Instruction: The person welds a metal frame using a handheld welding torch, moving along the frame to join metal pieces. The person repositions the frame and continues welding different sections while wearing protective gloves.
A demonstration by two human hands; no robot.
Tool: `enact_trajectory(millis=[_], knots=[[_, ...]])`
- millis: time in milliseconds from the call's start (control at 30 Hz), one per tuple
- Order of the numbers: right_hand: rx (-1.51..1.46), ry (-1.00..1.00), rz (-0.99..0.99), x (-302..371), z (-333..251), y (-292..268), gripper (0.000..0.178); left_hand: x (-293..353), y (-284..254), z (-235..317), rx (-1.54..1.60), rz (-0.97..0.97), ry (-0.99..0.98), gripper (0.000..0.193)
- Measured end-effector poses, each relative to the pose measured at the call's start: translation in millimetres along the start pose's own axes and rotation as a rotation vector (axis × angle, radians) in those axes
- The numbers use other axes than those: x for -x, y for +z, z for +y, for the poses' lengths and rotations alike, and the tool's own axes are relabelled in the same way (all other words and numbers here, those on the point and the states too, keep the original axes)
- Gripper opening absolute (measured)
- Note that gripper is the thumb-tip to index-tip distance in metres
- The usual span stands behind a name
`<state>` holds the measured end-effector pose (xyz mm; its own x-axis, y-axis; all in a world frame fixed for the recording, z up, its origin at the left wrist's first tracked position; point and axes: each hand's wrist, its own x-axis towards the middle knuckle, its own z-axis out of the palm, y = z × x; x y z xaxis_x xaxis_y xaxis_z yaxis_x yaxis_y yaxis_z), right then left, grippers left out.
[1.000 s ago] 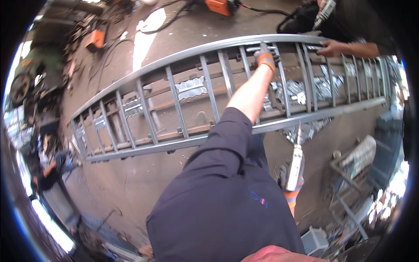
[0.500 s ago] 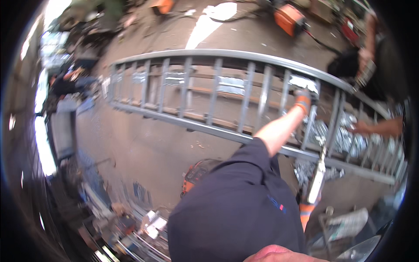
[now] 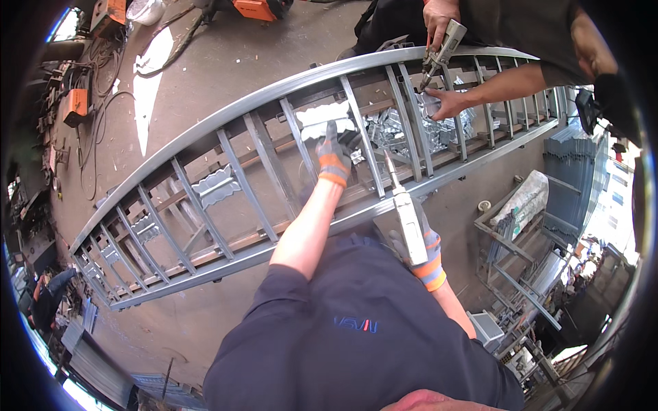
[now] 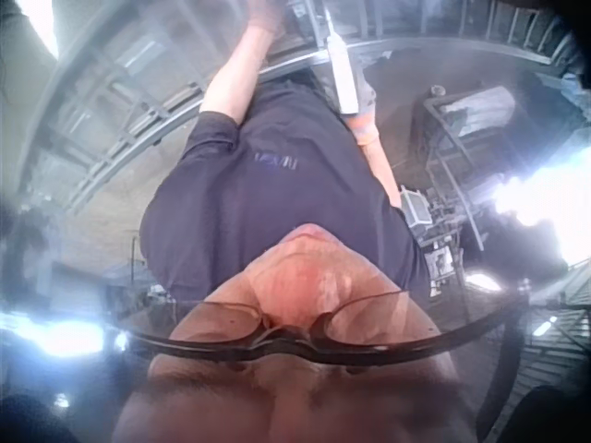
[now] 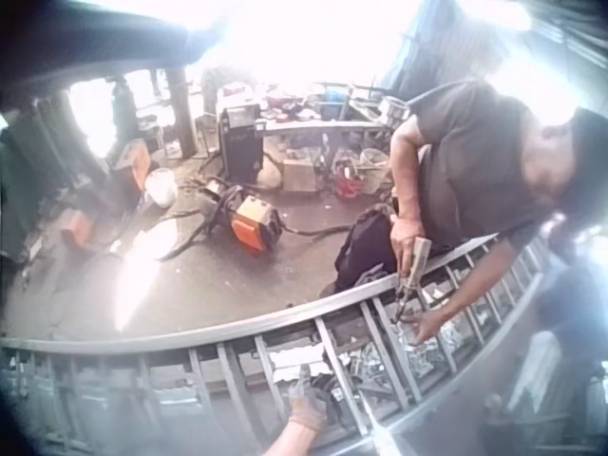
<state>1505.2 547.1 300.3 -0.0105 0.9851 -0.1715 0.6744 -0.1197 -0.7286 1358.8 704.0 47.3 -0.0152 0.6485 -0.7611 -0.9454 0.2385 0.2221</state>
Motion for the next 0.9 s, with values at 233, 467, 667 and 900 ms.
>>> enact_trajectory(millis=[233,467,667,900], knots=[[0.062,0.092,-0.144,-60.1,38.0,48.4,0.042,-2.7,-75.2,-40.9,0.038,0.027,-0.218,0.024],[0.057,0.026,-0.169,-77.7,85.1,105.2,0.036,-51.2,-98.1,-48.1,-0.033,-0.008,-0.044,0.015],[0.109,-0.038,-0.163,-86.1,111.5,135.1,0.045,-65.2,-111.9,-56.9,0.093,0.008,-0.121,0.015],[0.103,0.039,-0.153,-84.1,103.6,148.7,0.050,-71.7,-115.9,-57.1,0.039,0.069,-0.066,0.025]])
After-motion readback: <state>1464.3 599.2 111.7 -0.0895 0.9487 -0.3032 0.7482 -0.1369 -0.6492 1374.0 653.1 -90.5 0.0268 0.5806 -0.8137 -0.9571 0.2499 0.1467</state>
